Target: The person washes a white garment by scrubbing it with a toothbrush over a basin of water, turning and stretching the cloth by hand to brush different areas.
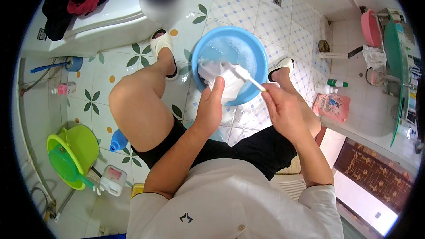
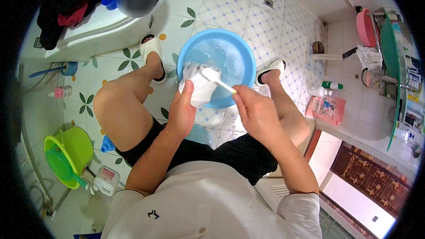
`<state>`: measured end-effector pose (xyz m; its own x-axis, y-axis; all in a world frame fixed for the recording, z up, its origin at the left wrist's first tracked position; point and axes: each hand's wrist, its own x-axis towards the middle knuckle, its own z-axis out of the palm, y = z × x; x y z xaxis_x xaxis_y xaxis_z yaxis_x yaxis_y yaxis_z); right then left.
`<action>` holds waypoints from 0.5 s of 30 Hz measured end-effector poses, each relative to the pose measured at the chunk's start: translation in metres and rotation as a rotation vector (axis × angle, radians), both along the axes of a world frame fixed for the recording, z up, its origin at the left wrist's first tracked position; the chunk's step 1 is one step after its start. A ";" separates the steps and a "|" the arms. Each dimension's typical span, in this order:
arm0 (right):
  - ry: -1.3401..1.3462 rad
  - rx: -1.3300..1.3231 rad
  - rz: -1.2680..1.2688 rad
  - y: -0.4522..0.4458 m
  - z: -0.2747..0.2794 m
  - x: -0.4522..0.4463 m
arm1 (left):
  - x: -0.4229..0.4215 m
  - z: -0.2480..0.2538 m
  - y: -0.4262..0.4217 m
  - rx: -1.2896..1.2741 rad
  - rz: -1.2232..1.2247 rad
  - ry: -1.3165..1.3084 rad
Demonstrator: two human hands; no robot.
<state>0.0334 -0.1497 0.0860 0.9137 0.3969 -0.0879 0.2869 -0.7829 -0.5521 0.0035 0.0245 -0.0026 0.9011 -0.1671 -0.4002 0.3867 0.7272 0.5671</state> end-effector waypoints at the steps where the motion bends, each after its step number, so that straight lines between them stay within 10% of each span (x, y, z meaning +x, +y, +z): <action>1: 0.000 0.000 0.000 0.003 -0.001 -0.001 | 0.000 0.001 0.000 0.018 -0.011 -0.019; 15: -0.078 -0.194 -0.018 0.013 -0.002 0.000 | -0.002 -0.006 0.000 0.065 -0.006 -0.036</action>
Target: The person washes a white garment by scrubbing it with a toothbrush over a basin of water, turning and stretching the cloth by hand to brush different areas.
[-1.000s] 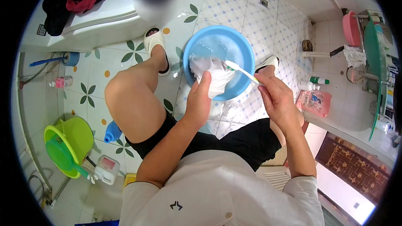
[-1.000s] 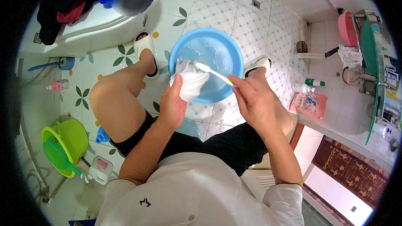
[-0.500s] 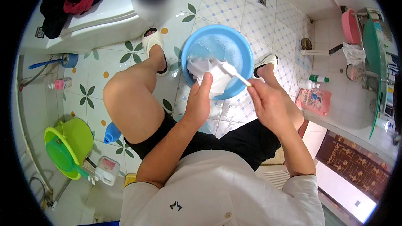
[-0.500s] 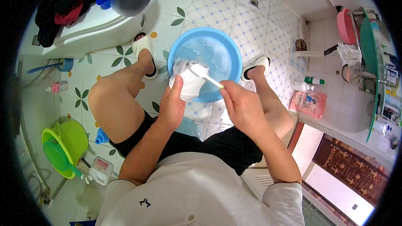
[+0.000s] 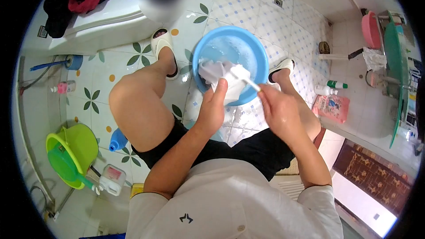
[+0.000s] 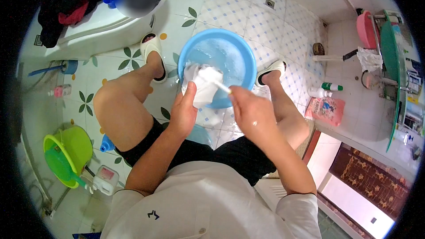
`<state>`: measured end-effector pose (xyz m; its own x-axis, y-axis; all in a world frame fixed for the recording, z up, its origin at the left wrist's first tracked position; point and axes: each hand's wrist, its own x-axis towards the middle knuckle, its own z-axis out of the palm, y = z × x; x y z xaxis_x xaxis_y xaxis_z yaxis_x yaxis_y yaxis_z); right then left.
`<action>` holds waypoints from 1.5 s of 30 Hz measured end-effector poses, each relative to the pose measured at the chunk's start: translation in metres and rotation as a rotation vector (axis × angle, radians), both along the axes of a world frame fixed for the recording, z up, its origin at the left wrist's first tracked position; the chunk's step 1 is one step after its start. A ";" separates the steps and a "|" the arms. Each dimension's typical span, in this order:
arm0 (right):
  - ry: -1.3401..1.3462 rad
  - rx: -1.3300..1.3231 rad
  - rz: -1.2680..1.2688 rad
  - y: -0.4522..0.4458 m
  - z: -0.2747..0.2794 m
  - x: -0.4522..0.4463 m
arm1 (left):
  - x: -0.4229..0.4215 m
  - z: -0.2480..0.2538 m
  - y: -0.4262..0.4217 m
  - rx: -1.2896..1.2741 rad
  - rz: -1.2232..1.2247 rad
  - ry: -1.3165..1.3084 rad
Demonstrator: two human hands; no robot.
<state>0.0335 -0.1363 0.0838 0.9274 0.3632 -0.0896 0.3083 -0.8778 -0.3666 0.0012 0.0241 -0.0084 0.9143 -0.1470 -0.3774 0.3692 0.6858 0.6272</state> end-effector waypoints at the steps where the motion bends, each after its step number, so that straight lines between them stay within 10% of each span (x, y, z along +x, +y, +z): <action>1: 0.031 0.043 0.034 0.005 0.001 -0.006 | -0.001 0.000 -0.001 0.011 0.000 -0.006; 45: -0.030 -0.020 0.014 -0.001 -0.020 -0.006 | 0.003 0.006 -0.008 -0.404 0.003 0.063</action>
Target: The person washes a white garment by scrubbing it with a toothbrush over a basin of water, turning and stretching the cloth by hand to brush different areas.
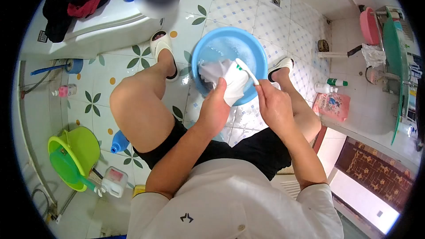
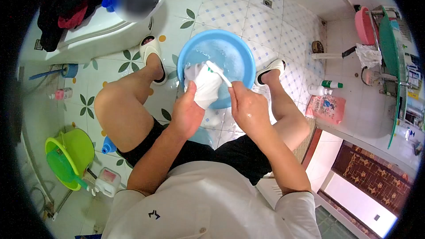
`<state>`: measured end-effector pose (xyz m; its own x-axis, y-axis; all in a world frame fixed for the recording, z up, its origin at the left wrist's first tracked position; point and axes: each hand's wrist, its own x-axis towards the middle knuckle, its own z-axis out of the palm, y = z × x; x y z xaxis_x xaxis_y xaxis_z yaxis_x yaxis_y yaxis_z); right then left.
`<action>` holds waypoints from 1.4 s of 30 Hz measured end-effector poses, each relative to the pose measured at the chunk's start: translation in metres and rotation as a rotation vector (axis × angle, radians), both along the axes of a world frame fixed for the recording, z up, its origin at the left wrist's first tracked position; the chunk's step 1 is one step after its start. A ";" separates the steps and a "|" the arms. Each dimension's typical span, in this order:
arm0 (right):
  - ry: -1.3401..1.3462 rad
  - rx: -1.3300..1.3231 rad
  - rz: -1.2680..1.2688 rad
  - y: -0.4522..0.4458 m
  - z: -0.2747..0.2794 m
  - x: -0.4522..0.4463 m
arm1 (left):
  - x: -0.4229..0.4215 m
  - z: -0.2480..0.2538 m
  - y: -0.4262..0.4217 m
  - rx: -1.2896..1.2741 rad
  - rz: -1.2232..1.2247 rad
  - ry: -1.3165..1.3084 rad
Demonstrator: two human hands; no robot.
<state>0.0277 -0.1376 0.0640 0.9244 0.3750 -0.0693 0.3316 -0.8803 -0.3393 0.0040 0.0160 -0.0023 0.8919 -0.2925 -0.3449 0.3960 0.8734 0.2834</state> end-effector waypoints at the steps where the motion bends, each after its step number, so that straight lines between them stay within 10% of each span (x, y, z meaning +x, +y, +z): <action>1: 0.004 -0.002 -0.050 0.000 -0.001 0.002 | 0.000 -0.001 0.000 -0.011 -0.023 -0.004; 42: 0.095 0.109 -0.058 0.021 0.001 -0.032 | -0.003 0.003 -0.009 -0.048 0.026 -0.010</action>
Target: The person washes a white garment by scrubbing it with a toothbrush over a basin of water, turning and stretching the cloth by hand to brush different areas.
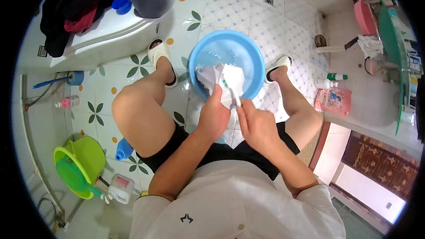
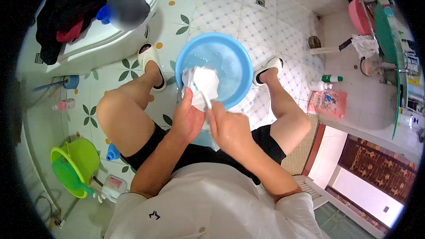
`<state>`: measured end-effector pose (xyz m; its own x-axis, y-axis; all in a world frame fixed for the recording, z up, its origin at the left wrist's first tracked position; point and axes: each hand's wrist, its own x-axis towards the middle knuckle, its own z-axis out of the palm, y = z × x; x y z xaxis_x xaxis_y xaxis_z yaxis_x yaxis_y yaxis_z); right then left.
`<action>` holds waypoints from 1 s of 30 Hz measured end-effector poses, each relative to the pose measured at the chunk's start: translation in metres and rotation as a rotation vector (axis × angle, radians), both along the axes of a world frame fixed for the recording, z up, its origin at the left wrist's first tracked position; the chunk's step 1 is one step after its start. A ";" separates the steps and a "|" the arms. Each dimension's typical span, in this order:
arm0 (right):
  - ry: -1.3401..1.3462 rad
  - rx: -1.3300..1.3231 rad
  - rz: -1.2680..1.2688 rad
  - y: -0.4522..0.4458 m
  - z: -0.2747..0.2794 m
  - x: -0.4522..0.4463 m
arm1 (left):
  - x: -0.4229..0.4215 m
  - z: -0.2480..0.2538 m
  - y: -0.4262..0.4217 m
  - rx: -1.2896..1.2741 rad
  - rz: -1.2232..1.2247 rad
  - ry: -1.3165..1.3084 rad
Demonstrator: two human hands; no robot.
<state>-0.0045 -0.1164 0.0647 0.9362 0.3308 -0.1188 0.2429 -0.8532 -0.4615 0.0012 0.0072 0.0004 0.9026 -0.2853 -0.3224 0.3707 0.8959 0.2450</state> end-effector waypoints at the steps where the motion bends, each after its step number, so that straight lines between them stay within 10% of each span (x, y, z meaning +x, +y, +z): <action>1: -0.039 -0.006 -0.022 -0.003 -0.005 0.002 | -0.001 0.000 -0.002 0.005 0.005 -0.018; 30: 0.032 0.019 -0.026 -0.005 0.010 0.009 | 0.002 0.003 0.001 0.009 -0.013 -0.048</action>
<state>0.0049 -0.1217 0.0752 0.9404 0.3088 -0.1427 0.2056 -0.8501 -0.4849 0.0029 0.0082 0.0038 0.9133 -0.2944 -0.2815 0.3699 0.8887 0.2707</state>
